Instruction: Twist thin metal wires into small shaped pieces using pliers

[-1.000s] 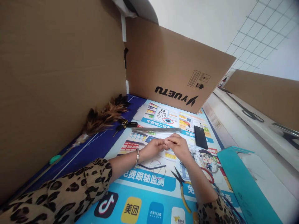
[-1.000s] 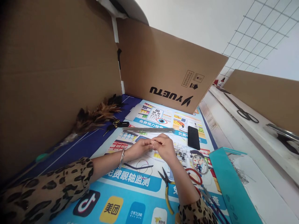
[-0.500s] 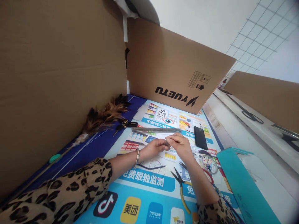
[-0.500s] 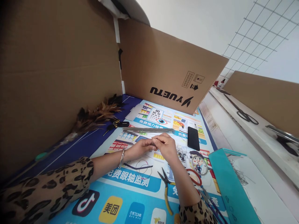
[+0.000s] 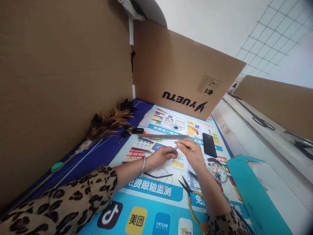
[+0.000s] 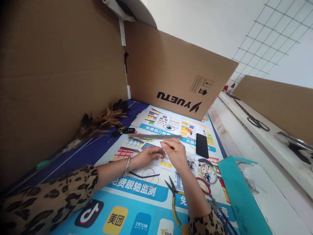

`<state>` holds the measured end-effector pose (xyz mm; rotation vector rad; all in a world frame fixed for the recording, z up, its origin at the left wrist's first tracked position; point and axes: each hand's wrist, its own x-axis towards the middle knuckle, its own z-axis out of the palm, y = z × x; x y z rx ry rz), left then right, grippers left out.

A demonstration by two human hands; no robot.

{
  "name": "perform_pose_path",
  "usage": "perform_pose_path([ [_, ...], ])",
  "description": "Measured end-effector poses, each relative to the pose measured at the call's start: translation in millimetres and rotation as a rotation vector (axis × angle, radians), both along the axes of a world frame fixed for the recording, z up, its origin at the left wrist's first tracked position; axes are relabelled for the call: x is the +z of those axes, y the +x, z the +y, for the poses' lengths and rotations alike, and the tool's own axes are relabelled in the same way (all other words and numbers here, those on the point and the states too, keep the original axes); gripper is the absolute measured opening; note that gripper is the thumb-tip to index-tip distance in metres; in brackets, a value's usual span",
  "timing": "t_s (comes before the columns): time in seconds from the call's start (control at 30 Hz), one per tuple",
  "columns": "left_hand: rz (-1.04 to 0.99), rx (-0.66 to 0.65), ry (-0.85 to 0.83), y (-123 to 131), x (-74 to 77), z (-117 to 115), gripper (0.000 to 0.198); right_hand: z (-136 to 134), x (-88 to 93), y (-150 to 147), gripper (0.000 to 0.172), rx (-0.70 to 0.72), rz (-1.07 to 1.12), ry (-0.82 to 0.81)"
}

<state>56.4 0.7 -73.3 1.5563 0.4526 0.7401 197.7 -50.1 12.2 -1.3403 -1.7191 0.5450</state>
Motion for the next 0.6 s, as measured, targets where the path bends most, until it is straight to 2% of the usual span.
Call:
perform_pose_path([
  [0.23, 0.022, 0.006, 0.012, -1.8, 5.0, -0.9, 0.014, -0.5, 2.8, 1.1, 0.017, -0.016, 0.026, 0.014],
  [0.47, 0.007, -0.002, 0.003, -1.8, 3.6, -0.9, 0.014, -1.9, 7.4, 4.1, 0.019, -0.037, 0.05, 0.047],
  [0.6, 0.009, -0.004, 0.017, -1.7, 3.0, -0.9, 0.014, -2.3, 6.9, 4.8, 0.02, -0.027, 0.087, -0.009],
])
